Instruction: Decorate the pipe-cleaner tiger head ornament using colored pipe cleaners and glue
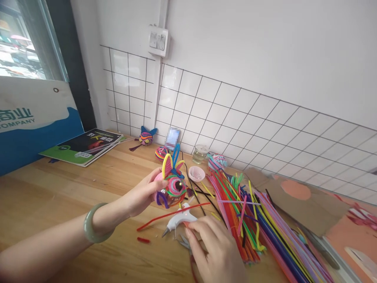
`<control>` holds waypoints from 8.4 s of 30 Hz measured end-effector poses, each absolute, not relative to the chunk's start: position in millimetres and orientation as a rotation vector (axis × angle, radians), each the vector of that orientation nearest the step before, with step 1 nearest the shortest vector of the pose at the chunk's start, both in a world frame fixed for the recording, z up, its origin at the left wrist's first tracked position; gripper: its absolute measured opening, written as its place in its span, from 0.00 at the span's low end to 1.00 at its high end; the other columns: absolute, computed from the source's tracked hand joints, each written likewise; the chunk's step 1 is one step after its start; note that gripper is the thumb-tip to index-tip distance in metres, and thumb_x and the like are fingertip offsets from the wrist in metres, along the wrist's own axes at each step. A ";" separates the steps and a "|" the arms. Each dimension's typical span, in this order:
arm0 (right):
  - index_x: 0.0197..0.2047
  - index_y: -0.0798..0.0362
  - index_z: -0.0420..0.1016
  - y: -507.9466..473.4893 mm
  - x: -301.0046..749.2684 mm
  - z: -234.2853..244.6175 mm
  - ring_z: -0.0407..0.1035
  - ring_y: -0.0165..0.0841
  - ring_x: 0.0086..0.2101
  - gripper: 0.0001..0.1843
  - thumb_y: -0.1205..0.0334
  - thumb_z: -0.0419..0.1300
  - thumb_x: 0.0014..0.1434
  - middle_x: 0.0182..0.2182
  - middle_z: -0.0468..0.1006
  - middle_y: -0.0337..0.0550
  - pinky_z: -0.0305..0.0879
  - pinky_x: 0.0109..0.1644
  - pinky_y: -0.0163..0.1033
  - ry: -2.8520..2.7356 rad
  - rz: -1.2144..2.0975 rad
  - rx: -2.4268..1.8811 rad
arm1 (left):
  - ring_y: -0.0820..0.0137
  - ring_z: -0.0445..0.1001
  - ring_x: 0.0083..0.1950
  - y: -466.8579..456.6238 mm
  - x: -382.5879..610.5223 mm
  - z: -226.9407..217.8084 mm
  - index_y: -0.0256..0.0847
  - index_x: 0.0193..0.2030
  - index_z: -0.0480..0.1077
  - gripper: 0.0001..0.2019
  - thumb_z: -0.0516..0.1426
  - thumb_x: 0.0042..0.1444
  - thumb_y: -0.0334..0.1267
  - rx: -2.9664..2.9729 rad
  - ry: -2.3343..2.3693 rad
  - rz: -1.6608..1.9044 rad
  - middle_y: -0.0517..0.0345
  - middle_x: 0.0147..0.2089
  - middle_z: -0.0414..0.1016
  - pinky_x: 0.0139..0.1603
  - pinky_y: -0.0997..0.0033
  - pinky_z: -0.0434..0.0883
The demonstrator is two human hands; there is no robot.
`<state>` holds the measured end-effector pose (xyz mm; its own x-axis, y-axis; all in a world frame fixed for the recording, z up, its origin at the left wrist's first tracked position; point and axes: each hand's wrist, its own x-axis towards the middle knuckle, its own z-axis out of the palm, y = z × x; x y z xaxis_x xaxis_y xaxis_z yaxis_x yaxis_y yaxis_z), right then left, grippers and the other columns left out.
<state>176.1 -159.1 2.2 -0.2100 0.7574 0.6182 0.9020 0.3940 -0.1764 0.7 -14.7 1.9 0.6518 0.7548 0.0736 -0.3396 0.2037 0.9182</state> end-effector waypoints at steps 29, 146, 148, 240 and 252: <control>0.26 0.51 0.72 -118.7 140.4 33.6 0.74 0.31 0.28 0.08 0.64 0.59 0.58 0.24 0.76 0.39 0.69 0.32 0.32 -1.601 0.078 -1.441 | 0.66 0.69 0.48 -20.8 -1.8 4.1 0.41 0.51 0.64 0.20 0.59 0.56 0.48 1.278 0.404 0.764 0.51 0.49 0.70 0.45 0.69 0.67; 0.45 0.62 0.78 -113.7 156.4 21.4 0.70 0.46 0.44 0.15 0.77 0.53 0.60 0.42 0.80 0.57 0.71 0.45 0.53 -2.103 -0.742 -1.236 | 0.69 0.70 0.39 -12.6 1.7 2.0 0.41 0.53 0.66 0.22 0.54 0.59 0.53 1.114 0.457 0.652 0.53 0.45 0.72 0.39 0.68 0.68; 0.46 0.62 0.78 -113.8 155.8 21.8 0.70 0.46 0.44 0.15 0.76 0.52 0.61 0.42 0.80 0.57 0.71 0.45 0.53 -2.105 -0.748 -1.231 | 0.68 0.70 0.41 -12.9 0.9 3.1 0.41 0.53 0.66 0.22 0.56 0.58 0.52 1.123 0.460 0.652 0.52 0.46 0.72 0.40 0.67 0.68; 0.40 0.46 0.72 -122.8 167.6 30.4 0.75 0.31 0.39 0.04 0.58 0.57 0.63 0.38 0.79 0.39 0.73 0.44 0.34 -1.434 0.364 -1.380 | 0.57 0.75 0.47 27.1 -15.0 -13.9 0.36 0.60 0.65 0.45 0.71 0.35 0.52 1.234 -0.103 0.379 0.40 0.52 0.75 0.48 0.63 0.71; 0.58 0.47 0.68 -122.4 164.9 32.4 0.75 0.40 0.44 0.29 0.57 0.67 0.54 0.46 0.79 0.46 0.74 0.45 0.43 -1.592 0.945 -1.465 | 0.44 0.68 0.59 22.5 -17.0 -15.6 0.38 0.68 0.56 0.54 0.63 0.37 0.67 1.324 -0.179 0.497 0.36 0.59 0.69 0.54 0.51 0.68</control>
